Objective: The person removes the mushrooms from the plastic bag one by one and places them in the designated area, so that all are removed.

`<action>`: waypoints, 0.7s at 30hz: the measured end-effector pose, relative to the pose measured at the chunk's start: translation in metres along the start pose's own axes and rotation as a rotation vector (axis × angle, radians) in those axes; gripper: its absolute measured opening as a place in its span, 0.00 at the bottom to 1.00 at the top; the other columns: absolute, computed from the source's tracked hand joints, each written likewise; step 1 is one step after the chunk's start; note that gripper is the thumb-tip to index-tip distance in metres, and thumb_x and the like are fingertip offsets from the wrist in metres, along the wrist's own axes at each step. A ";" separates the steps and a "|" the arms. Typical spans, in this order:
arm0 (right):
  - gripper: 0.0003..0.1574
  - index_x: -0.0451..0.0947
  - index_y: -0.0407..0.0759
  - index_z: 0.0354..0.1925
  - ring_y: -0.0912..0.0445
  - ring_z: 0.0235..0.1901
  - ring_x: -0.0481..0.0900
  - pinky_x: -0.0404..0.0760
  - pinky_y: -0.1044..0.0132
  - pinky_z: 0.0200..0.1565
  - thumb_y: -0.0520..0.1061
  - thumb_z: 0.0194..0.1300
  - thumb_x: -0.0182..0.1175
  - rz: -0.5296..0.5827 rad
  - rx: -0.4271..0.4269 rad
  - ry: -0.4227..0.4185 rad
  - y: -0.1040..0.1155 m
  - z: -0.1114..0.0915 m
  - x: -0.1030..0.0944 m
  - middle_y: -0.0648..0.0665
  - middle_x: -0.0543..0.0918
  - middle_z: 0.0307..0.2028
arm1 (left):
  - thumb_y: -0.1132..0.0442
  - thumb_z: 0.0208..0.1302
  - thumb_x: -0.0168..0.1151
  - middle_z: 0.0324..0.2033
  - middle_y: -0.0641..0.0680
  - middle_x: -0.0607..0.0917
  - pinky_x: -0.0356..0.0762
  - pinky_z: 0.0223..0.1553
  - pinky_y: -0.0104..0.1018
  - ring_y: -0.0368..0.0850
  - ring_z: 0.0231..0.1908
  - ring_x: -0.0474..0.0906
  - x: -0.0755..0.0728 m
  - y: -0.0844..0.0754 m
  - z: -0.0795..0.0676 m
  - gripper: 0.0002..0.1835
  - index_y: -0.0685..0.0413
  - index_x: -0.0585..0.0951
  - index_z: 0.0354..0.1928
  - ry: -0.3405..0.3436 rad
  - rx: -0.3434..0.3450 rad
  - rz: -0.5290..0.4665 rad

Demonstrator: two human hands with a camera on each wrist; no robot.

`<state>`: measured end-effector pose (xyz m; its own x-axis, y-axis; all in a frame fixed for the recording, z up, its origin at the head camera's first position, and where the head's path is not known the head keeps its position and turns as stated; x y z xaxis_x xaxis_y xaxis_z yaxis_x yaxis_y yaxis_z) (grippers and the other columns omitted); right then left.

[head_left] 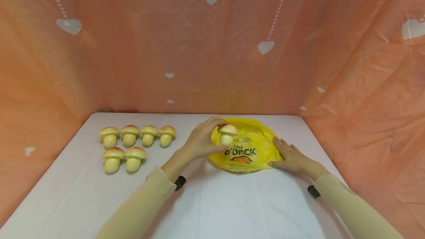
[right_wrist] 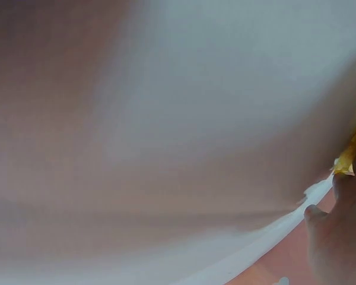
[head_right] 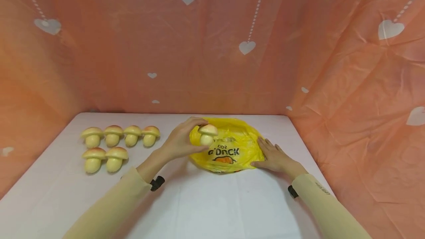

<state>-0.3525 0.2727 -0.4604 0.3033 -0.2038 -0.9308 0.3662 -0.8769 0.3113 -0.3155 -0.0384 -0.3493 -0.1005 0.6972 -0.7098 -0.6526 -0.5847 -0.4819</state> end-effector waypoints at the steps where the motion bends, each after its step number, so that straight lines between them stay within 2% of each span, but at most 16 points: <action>1: 0.72 0.40 0.33 0.82 0.32 0.80 0.40 0.37 0.30 0.75 0.76 0.66 0.60 0.004 -0.001 -0.001 0.000 0.000 0.000 0.32 0.43 0.82 | 0.52 0.49 0.85 0.63 0.50 0.80 0.75 0.61 0.53 0.48 0.61 0.78 -0.005 0.002 -0.005 0.39 0.49 0.78 0.64 -0.006 -0.002 -0.001; 6: 0.72 0.41 0.33 0.82 0.31 0.80 0.40 0.37 0.30 0.75 0.76 0.66 0.61 -0.001 -0.006 -0.015 0.004 0.000 -0.001 0.31 0.43 0.82 | 0.51 0.49 0.85 0.62 0.50 0.79 0.76 0.62 0.53 0.50 0.61 0.78 -0.027 0.012 -0.026 0.39 0.50 0.79 0.63 -0.025 -0.010 0.023; 13: 0.71 0.42 0.33 0.82 0.31 0.79 0.40 0.37 0.29 0.75 0.76 0.66 0.60 -0.022 -0.009 -0.034 0.005 -0.002 -0.005 0.31 0.44 0.82 | 0.57 0.46 0.86 0.59 0.53 0.78 0.78 0.59 0.47 0.49 0.57 0.77 -0.051 0.020 -0.049 0.38 0.55 0.80 0.61 -0.055 0.040 0.051; 17: 0.70 0.42 0.34 0.82 0.31 0.79 0.40 0.38 0.30 0.75 0.76 0.67 0.59 -0.029 -0.018 -0.044 0.008 -0.004 -0.004 0.31 0.44 0.82 | 0.61 0.45 0.86 0.60 0.53 0.77 0.78 0.58 0.47 0.49 0.57 0.76 -0.063 0.026 -0.064 0.38 0.54 0.80 0.61 -0.044 0.023 0.063; 21: 0.70 0.42 0.34 0.82 0.31 0.79 0.40 0.37 0.30 0.75 0.75 0.67 0.60 -0.022 -0.027 -0.057 0.011 -0.006 -0.004 0.31 0.45 0.82 | 0.61 0.47 0.85 0.63 0.55 0.77 0.77 0.60 0.52 0.54 0.61 0.74 -0.076 0.031 -0.077 0.38 0.56 0.78 0.62 -0.020 0.003 0.093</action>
<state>-0.3447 0.2670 -0.4520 0.2443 -0.2099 -0.9467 0.3964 -0.8693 0.2951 -0.2701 -0.1421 -0.3499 -0.1763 0.6480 -0.7409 -0.6421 -0.6462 -0.4125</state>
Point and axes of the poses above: each hand's wrist, its own z-axis towards the middle knuckle, its own x-axis out of the palm, y = z × x, the point moved 8 cm from there along z, towards the middle knuckle
